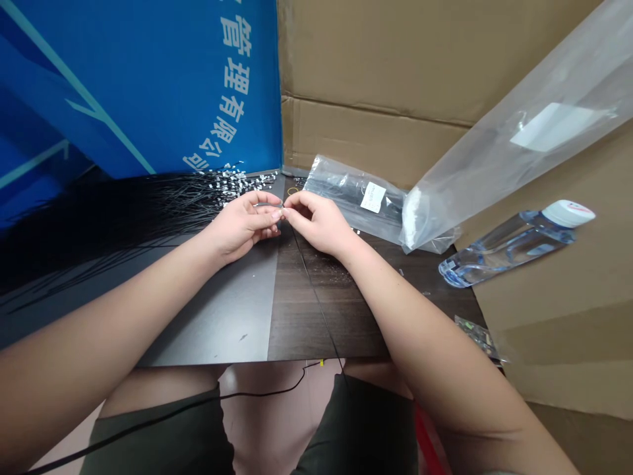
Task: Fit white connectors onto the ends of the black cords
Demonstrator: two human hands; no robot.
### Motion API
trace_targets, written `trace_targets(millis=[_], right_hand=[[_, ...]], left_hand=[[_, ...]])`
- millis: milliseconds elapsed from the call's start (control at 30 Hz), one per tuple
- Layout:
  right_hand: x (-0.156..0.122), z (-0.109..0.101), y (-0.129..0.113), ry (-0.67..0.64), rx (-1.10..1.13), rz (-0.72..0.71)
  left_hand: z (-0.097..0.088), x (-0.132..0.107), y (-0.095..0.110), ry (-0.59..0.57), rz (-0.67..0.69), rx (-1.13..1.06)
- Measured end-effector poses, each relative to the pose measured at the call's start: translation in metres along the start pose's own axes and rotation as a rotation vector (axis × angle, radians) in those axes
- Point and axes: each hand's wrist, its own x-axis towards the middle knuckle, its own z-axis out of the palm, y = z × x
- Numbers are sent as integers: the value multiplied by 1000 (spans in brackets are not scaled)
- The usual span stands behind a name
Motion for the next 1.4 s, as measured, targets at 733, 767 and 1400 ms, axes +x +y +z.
trace_targets(millis=[733, 767, 1400], right_hand=[[0, 3, 3, 37, 135, -20], [-1, 3, 2, 38, 136, -13], [0, 6, 0, 49, -9, 20]], left_hand=[[-3, -4, 12, -45, 105, 93], [-4, -4, 12, -48, 101, 85], [7, -5, 8, 107, 53, 32]])
